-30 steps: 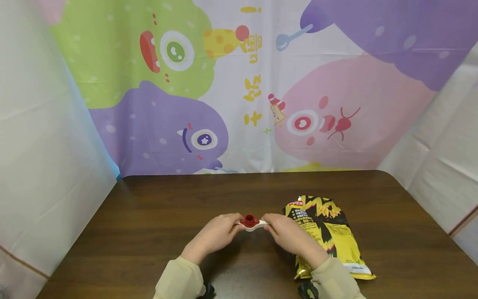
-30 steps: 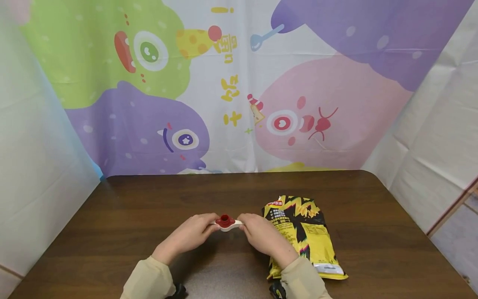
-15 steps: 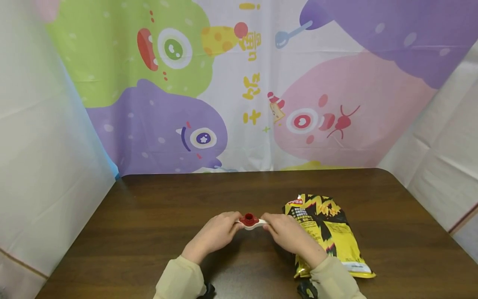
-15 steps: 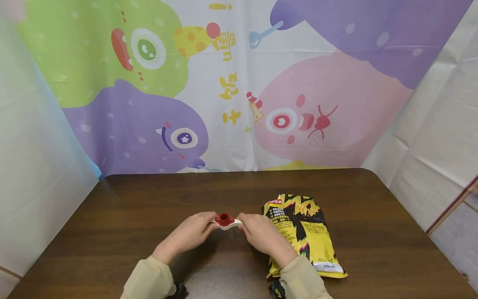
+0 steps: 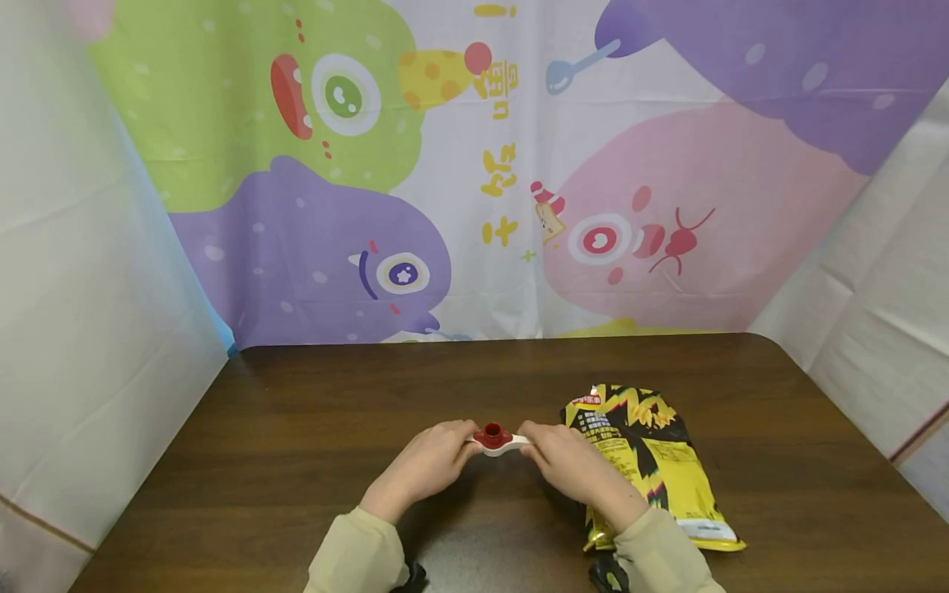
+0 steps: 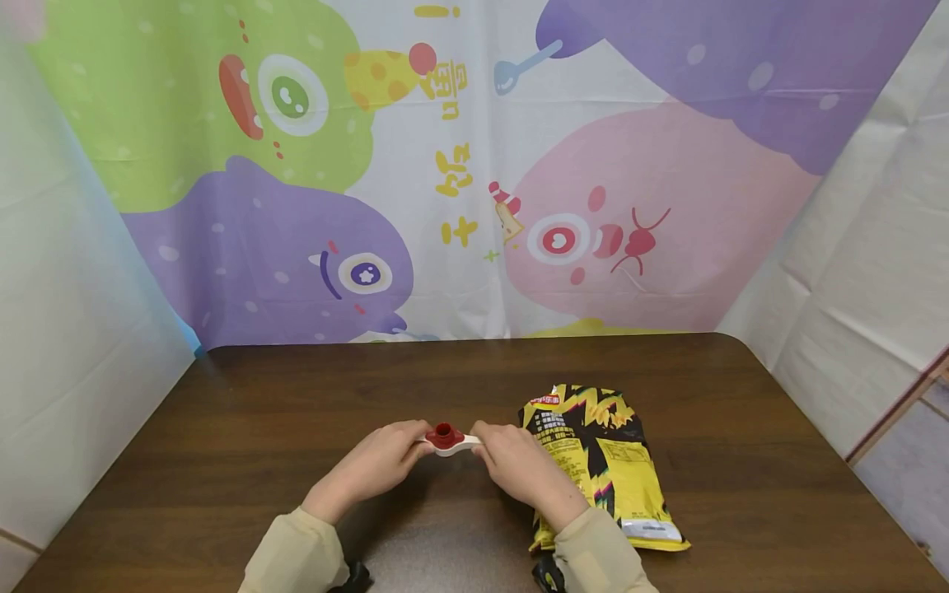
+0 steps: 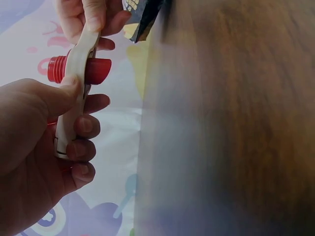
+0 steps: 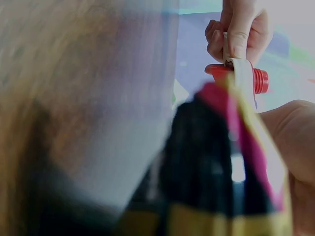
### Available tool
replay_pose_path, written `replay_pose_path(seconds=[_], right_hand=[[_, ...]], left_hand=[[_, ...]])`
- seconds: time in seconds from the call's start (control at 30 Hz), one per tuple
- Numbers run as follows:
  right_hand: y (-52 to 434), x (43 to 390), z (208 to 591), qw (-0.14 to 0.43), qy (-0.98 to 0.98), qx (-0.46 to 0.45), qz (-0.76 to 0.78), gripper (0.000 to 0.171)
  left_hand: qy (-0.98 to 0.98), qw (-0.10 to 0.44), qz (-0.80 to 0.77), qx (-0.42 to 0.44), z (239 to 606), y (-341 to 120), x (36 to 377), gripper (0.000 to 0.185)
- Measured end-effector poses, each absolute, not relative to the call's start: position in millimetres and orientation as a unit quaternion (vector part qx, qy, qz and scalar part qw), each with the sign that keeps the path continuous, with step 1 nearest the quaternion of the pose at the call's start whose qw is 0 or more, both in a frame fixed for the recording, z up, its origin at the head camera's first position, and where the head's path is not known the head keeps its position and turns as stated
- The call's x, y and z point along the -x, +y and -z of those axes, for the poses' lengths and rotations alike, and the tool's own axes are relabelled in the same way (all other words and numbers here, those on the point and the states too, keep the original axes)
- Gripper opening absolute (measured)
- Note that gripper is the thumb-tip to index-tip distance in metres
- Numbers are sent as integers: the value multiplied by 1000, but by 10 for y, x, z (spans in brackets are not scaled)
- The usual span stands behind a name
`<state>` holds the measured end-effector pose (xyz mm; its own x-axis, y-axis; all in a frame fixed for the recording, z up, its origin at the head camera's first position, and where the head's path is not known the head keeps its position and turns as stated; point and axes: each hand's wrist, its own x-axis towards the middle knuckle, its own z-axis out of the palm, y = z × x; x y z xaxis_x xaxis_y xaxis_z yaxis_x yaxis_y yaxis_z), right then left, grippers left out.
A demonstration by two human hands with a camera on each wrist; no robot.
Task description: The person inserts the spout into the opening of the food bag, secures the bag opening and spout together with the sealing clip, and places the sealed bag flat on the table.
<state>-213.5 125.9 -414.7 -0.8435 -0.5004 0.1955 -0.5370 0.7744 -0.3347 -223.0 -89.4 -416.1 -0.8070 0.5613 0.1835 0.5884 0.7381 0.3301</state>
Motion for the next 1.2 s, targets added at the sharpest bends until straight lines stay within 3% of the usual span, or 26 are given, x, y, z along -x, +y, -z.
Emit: replay_pose_path(seconds=[0.63,0.97,1.2], right_hand=[[1275,2124,4177,58,-943,-266,-194,6],[1231,2089,4164,40,-940,-282,-190,7],[1207,2054,4187,63,-932,-306,-182,8]], left_hand=[[-932,31,198,301,4191,-867,2219,16],[-935,17,207,286,4178,-879,2225,35],[-937,13,210,280,4186,-854,2206,37]])
